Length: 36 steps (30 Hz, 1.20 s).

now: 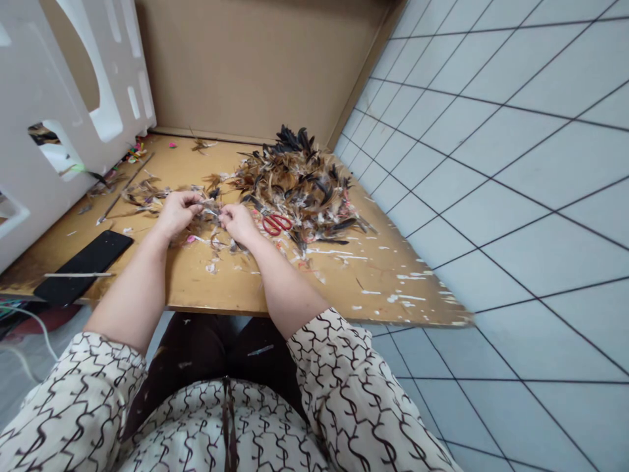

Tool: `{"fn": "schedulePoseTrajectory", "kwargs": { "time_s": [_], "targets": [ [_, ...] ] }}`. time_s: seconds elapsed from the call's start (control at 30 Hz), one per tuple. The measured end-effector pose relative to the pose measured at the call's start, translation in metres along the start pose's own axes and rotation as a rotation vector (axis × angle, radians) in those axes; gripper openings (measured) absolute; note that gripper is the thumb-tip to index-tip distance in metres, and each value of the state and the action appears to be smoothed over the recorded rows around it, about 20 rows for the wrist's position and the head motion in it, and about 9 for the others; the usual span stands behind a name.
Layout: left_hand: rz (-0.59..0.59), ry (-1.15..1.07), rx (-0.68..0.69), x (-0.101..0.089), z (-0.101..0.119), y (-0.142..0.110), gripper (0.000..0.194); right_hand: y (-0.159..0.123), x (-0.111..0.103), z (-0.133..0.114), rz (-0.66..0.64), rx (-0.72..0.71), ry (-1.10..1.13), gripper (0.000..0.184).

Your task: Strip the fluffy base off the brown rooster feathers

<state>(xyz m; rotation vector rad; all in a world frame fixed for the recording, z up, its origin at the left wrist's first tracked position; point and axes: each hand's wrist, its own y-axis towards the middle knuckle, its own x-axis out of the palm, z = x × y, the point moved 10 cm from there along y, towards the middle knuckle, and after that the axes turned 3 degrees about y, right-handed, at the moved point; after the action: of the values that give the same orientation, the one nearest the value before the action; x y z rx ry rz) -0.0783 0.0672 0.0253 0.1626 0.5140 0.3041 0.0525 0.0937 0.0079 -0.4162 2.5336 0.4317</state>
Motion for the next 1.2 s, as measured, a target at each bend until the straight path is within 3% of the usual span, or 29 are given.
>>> {"fn": "schedulePoseTrajectory", "kwargs": {
  "time_s": [0.17, 0.4, 0.53, 0.9, 1.2],
  "targets": [
    [0.049, -0.005, -0.043, -0.008, -0.009, 0.004, 0.008, 0.004, -0.004, 0.014, 0.059, 0.075, 0.083, 0.027],
    [0.048, -0.024, -0.049, -0.006, -0.011, 0.004, 0.005, 0.003, -0.013, 0.04, 0.206, 0.325, 0.627, 0.029],
    [-0.002, -0.026, -0.043, 0.0, -0.007, 0.001, 0.005, -0.002, -0.013, 0.039, 0.229, 0.381, 0.758, 0.033],
    [0.002, 0.036, 0.086, 0.011, 0.004, -0.001, 0.009, -0.013, 0.016, 0.022, 0.053, 0.448, 0.755, 0.031],
    [0.005, -0.071, 0.049, 0.01, 0.005, -0.002, 0.006, -0.01, 0.007, 0.018, 0.094, 0.345, 0.656, 0.03]
  ]
}}
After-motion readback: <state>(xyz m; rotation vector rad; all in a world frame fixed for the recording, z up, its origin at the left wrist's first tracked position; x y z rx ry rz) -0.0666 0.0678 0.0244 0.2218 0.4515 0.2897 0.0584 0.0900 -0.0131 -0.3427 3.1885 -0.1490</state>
